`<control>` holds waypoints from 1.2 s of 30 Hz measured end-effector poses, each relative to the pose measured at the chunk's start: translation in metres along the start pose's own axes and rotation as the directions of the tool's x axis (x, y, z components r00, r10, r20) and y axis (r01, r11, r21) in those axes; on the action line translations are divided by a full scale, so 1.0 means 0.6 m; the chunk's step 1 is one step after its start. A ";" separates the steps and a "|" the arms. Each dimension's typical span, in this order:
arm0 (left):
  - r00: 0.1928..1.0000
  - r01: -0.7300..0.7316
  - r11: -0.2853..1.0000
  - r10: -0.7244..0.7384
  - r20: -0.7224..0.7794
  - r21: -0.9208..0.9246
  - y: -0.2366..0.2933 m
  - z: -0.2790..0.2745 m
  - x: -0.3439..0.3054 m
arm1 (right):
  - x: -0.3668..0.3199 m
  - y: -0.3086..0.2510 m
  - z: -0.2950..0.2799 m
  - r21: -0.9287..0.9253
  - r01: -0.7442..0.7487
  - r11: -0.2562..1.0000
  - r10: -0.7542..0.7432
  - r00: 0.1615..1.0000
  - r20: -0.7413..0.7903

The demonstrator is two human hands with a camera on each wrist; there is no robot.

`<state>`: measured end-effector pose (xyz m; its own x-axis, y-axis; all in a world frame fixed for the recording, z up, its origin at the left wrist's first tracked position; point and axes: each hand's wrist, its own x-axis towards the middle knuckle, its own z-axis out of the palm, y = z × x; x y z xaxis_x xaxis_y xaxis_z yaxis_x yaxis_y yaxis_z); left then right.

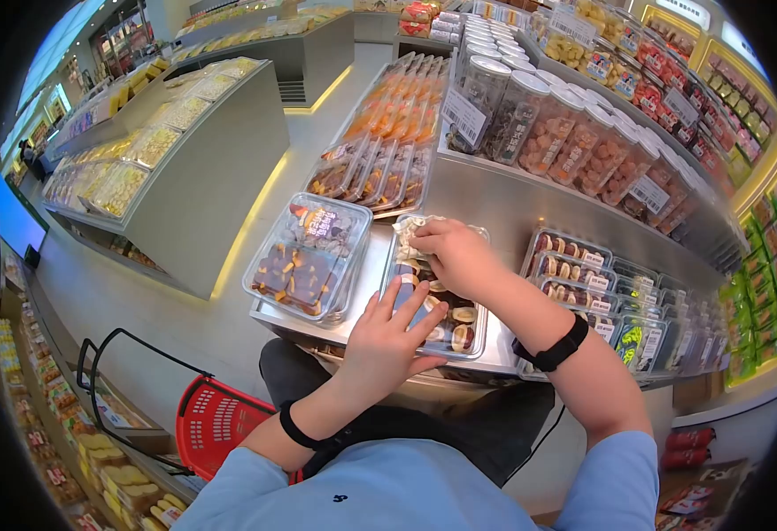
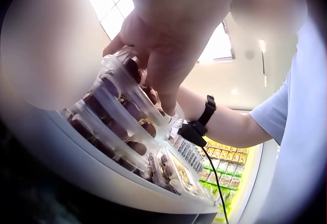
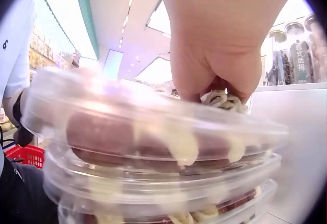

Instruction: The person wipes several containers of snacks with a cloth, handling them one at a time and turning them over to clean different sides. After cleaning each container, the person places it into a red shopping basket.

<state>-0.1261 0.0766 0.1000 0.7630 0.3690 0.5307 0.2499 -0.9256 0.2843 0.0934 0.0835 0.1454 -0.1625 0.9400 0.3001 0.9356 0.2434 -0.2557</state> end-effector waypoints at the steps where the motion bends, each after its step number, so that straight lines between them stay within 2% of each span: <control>1: 1.000 -0.001 1.000 0.001 -0.003 0.001 0.001 0.000 0.000 | -0.005 0.000 -0.002 0.018 0.010 1.000 -0.010 1.000 0.014; 4: 0.999 -0.026 0.997 0.024 0.030 0.066 0.003 -0.005 0.003 | -0.003 0.005 0.000 -0.084 0.008 0.996 -0.010 1.000 -0.019; 7: 0.999 -0.035 0.995 0.031 0.040 0.093 0.010 0.000 -0.001 | 0.017 -0.012 0.002 -0.198 -0.123 0.972 0.126 0.992 0.006; 8: 0.999 -0.036 0.995 0.033 0.032 0.096 0.007 0.000 0.002 | 0.018 -0.024 0.006 -0.250 -0.096 0.963 0.109 0.993 0.040; 11: 1.000 -0.015 1.000 0.015 0.026 0.022 -0.003 0.005 0.000 | -0.006 -0.045 0.016 -0.166 0.084 0.983 -0.062 0.989 0.135; 12: 0.998 -0.002 1.000 0.001 0.068 0.024 -0.003 0.003 0.001 | -0.019 -0.052 0.014 -0.117 0.094 0.989 -0.070 0.979 0.192; 15: 0.992 0.038 0.997 -0.047 0.119 0.073 0.014 -0.004 0.010 | -0.017 -0.036 -0.024 -0.122 0.168 0.978 -0.134 0.960 0.245; 19: 0.978 0.008 0.995 -0.029 0.205 0.102 0.009 -0.005 0.015 | 0.031 0.024 -0.023 -0.353 0.085 0.932 -0.076 0.996 0.038; 23: 0.943 0.119 0.993 -0.113 0.312 -0.003 0.011 -0.023 0.035 | 0.017 -0.013 -0.013 -0.212 0.074 0.974 -0.054 0.994 0.097; 24: 0.932 0.147 0.989 -0.127 0.339 -0.033 0.010 -0.030 0.040 | 0.014 -0.017 -0.013 -0.215 0.112 0.970 -0.090 0.990 0.108; 27: 0.911 0.174 0.984 -0.143 0.388 -0.046 0.009 -0.046 0.057 | 0.046 -0.006 -0.040 -0.188 -0.017 0.982 0.051 0.983 0.178; 28: 0.910 0.186 0.981 -0.147 0.387 -0.063 0.010 -0.047 0.058 | 0.054 0.008 -0.034 -0.241 -0.045 0.970 0.067 0.994 0.086; 30: 0.894 0.187 0.980 -0.139 0.426 -0.071 0.005 -0.049 0.063 | 0.047 0.014 -0.045 -0.228 -0.117 0.967 0.147 0.982 0.118; 32: 0.883 0.198 0.977 -0.140 0.447 -0.085 0.002 -0.045 0.063 | 0.033 0.012 -0.064 -0.251 -0.181 0.951 0.228 0.958 0.172; 36: 0.878 0.218 0.973 -0.160 0.450 -0.080 0.003 -0.043 0.064 | -0.036 0.019 -0.092 -0.272 -0.327 0.905 0.368 0.923 0.114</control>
<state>-0.1119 0.0912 0.1411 0.8987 0.4343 0.0610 0.3618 -0.8128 0.4566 0.1247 0.0530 0.1867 0.1583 0.9843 0.0786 0.9851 -0.1521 -0.0797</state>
